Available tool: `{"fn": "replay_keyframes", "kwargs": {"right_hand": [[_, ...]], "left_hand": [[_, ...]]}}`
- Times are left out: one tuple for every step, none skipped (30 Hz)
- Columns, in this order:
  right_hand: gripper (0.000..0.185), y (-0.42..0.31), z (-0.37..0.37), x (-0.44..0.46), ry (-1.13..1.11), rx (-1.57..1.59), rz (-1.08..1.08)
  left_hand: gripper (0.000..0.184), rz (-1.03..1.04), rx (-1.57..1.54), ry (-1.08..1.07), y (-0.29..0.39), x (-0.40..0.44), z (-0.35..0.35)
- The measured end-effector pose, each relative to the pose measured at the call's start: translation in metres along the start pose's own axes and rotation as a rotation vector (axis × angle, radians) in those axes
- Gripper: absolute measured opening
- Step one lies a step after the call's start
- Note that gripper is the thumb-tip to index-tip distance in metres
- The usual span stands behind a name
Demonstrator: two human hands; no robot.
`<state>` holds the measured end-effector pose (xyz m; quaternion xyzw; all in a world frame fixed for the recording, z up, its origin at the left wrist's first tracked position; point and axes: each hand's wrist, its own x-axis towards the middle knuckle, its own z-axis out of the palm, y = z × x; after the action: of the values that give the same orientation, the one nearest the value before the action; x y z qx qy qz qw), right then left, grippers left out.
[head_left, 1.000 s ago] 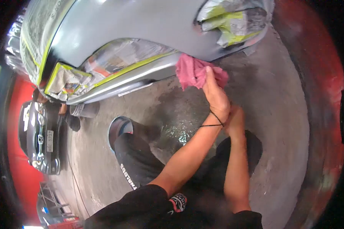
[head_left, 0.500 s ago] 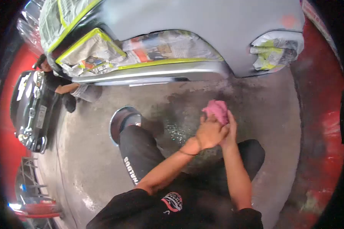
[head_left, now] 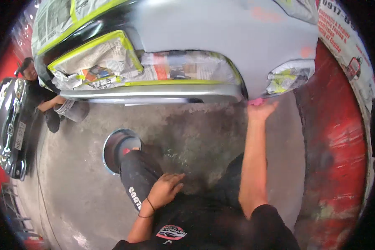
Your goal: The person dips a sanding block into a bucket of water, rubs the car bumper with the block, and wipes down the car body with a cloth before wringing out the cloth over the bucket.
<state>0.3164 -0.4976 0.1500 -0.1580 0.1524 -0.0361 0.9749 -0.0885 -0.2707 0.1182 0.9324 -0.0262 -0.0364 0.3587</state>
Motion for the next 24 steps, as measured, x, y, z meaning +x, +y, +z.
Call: {"fn": "replay_keyframes", "kwargs": {"right_hand": [[0.059, 0.008, 0.008, -0.005, 0.061, -0.056, -0.080], [0.053, 0.021, 0.006, -0.015, 0.016, -0.113, -0.151], [0.048, 0.043, 0.010, -0.035, -0.024, -0.165, -0.225], [0.041, 0.065, 0.024, -0.059, 0.114, -0.224, -0.345], [0.039, 0.069, 0.020, -0.057, 0.094, -0.264, -0.336], [0.038, 0.071, 0.015, -0.056, 0.074, -0.307, -0.323], [0.038, 0.065, 0.014, -0.049, 0.084, -0.299, -0.336], [0.040, 0.053, 0.025, -0.049, 0.117, -0.329, -0.398], [0.042, 0.044, 0.033, -0.045, 0.150, -0.359, -0.458], [0.042, 0.036, 0.025, -0.027, 0.161, -0.355, -0.467], [0.046, 0.026, 0.011, 0.000, 0.126, -0.395, -0.466], [0.051, 0.016, 0.001, 0.013, 0.094, -0.435, -0.467], [0.063, 0.018, 0.014, -0.002, 0.127, -0.402, -0.492], [0.063, 0.030, 0.017, -0.016, 0.138, -0.394, -0.504], [0.060, 0.043, 0.016, -0.030, 0.076, -0.385, -0.470], [0.058, 0.049, 0.016, -0.037, 0.014, -0.373, -0.434], [0.058, 0.051, 0.011, -0.034, 0.032, -0.356, -0.442], [0.065, 0.054, 0.005, -0.028, 0.023, -0.460, -0.563], [0.076, 0.055, -0.002, -0.018, 0.013, -0.565, -0.681], [0.076, 0.047, -0.007, 0.005, 0.027, -0.549, -0.684], [0.077, 0.029, -0.011, 0.037, -0.044, -0.546, -0.805], [0.080, 0.017, -0.014, 0.054, -0.115, -0.545, -0.925], [0.080, 0.005, -0.006, 0.043, -0.102, -0.533, -0.931], [0.080, -0.016, 0.011, 0.018, -0.099, -0.388, -0.613]], "left_hand": [[0.042, 0.015, -0.008, 0.008, -0.001, 0.003, 0.001], [0.041, 0.013, -0.049, 0.026, -0.001, 0.005, 0.004], [0.040, 0.013, -0.085, 0.037, 0.000, 0.009, 0.005], [0.040, 0.027, -0.085, 0.023, 0.000, 0.013, 0.005], [0.039, 0.042, -0.064, 0.034, 0.000, 0.016, 0.004], [0.038, 0.053, -0.043, 0.048, 0.001, 0.018, 0.002], [0.038, 0.064, -0.040, 0.036, 0.002, 0.017, -0.002], [0.038, 0.036, -0.116, 0.076, 0.007, 0.012, -0.006], [0.038, 0.005, -0.193, 0.117, 0.008, 0.009, -0.009], [0.038, 0.011, -0.191, 0.105, 0.006, 0.004, -0.007], [0.037, -0.030, -0.245, 0.136, 0.002, 0.000, -0.005], [0.037, -0.070, -0.300, 0.164, 0.001, 0.000, -0.004], [0.037, -0.058, -0.299, 0.151, 0.004, 0.007, -0.006], [0.036, 0.025, -0.249, 0.148, 0.012, 0.018, -0.010], [0.036, 0.111, -0.194, 0.144, 0.021, 0.032, -0.018], [0.036, 0.124, -0.180, 0.129, 0.035, 0.050, -0.030], [0.037, 0.259, -0.125, 0.161, 0.057, 0.071, -0.046], [0.039, 0.397, -0.070, 0.190, 0.077, 0.090, -0.064], [0.041, 0.457, -0.005, 0.236, 0.098, 0.105, -0.084], [0.043, 0.516, 0.060, 0.288, 0.119, 0.119, -0.104], [0.044, 0.580, 0.116, 0.352, 0.136, 0.133, -0.124], [0.046, 0.644, 0.169, 0.415, 0.151, 0.145, -0.144], [0.047, 0.711, 0.274, 0.532, 0.166, 0.157, -0.161], [0.048, 0.782, 0.374, 0.648, 0.182, 0.171, -0.176]]}}
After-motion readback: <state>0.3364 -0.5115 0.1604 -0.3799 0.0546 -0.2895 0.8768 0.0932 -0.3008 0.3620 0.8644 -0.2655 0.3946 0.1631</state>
